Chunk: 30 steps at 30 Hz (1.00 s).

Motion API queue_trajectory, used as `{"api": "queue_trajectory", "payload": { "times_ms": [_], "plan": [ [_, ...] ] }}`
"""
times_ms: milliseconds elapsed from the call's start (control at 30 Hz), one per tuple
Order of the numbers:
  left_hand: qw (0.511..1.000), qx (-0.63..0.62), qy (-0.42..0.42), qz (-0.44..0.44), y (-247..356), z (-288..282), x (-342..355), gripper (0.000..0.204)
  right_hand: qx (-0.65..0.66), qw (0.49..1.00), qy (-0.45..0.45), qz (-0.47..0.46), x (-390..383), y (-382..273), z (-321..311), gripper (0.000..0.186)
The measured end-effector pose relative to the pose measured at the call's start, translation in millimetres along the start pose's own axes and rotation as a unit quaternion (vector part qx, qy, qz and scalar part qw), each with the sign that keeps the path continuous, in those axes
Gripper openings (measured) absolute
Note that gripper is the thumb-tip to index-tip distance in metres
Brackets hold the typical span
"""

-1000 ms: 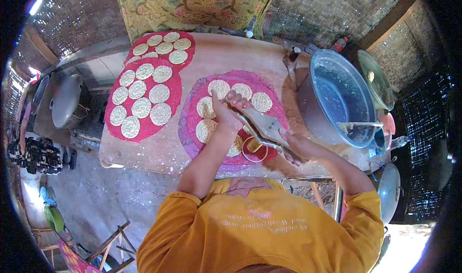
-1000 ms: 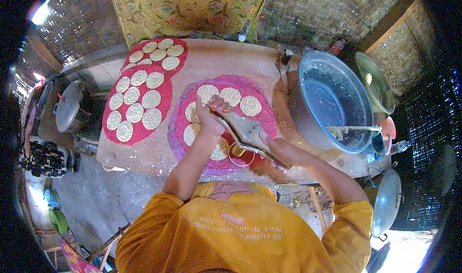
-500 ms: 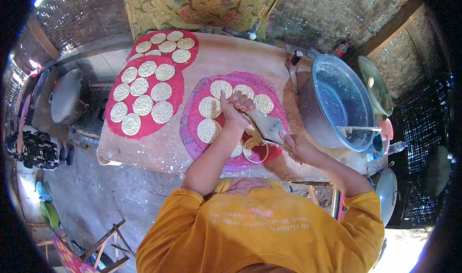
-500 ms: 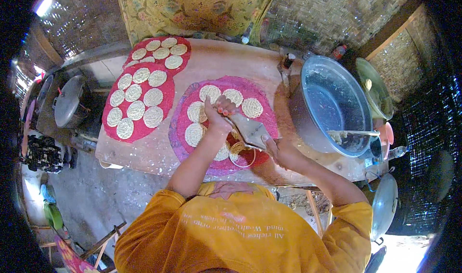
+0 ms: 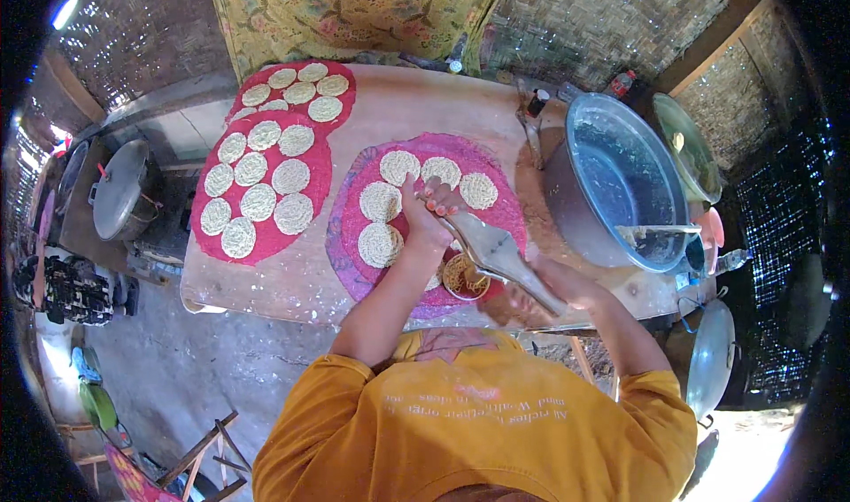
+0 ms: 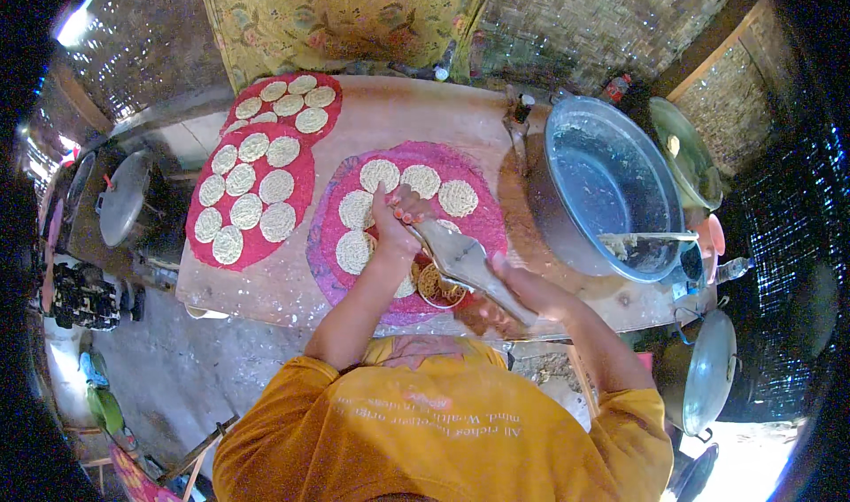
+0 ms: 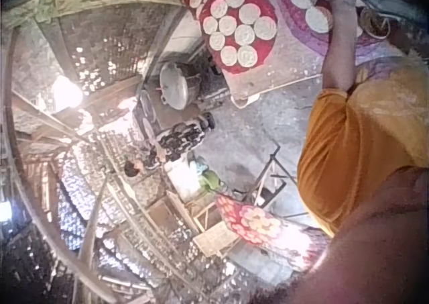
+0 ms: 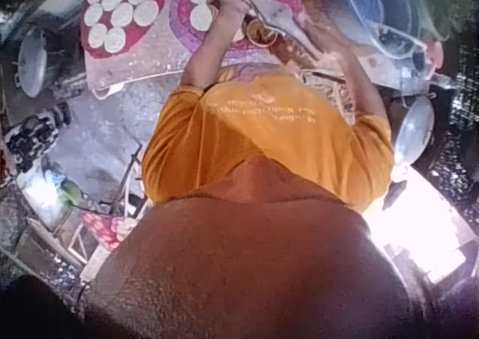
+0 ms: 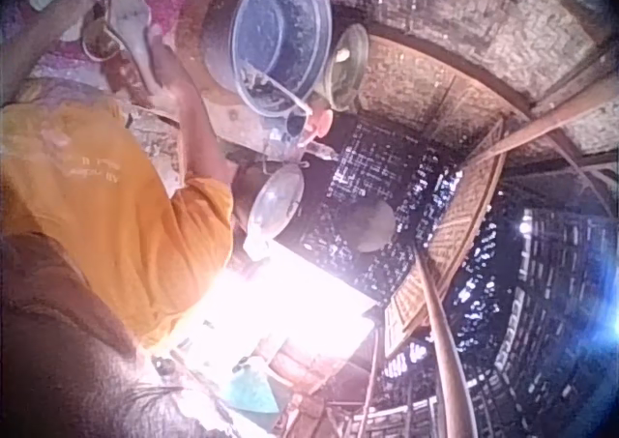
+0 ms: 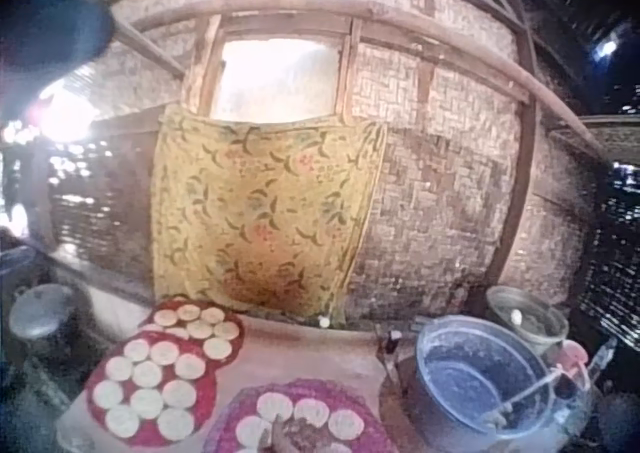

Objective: The person uses a wooden extruder to create circular patterns of dough on a mat, refilling the tool from a bowl with a spoon.

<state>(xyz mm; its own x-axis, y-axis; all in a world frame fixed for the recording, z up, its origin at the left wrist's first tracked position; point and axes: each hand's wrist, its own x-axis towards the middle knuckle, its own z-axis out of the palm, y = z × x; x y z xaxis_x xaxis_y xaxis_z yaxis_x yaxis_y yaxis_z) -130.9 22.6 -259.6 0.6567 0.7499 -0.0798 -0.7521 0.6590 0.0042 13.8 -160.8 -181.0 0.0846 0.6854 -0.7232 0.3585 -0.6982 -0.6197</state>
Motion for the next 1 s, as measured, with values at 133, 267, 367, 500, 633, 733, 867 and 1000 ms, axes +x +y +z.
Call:
{"api": "queue_trajectory", "payload": {
  "times_ms": [133,267,367,500,633,733,867,1000],
  "plan": [
    [0.998,-0.044,-0.034,0.003,-3,-2,9,0.041,0.413,0.891,-0.168,-0.083,35,32,-8,0.069],
    [0.998,-0.06,-0.018,0.014,-5,-5,10,0.041,0.569,0.757,-0.298,-0.114,41,31,20,0.062],
    [0.997,-0.065,-0.017,0.032,-5,-3,10,0.041,0.565,0.69,-0.431,-0.134,65,55,31,0.053],
    [0.996,-0.024,-0.051,0.072,19,14,12,0.044,0.308,0.93,-0.169,-0.11,51,49,34,0.047],
    [0.985,0.025,-0.143,0.09,53,62,4,0.047,-0.397,0.878,0.17,-0.206,24,38,40,0.048],
    [0.977,0.094,-0.17,0.09,67,122,-20,0.049,0.036,0.961,0.1,-0.257,24,40,9,0.054],
    [0.94,0.144,-0.29,0.111,72,165,-53,0.046,0.049,0.946,-0.065,-0.313,-39,-43,-13,0.051],
    [0.706,0.688,-0.098,0.137,44,126,-102,0.043,-0.033,0.933,0.097,-0.345,-62,-53,-13,0.042]
  ]
}}
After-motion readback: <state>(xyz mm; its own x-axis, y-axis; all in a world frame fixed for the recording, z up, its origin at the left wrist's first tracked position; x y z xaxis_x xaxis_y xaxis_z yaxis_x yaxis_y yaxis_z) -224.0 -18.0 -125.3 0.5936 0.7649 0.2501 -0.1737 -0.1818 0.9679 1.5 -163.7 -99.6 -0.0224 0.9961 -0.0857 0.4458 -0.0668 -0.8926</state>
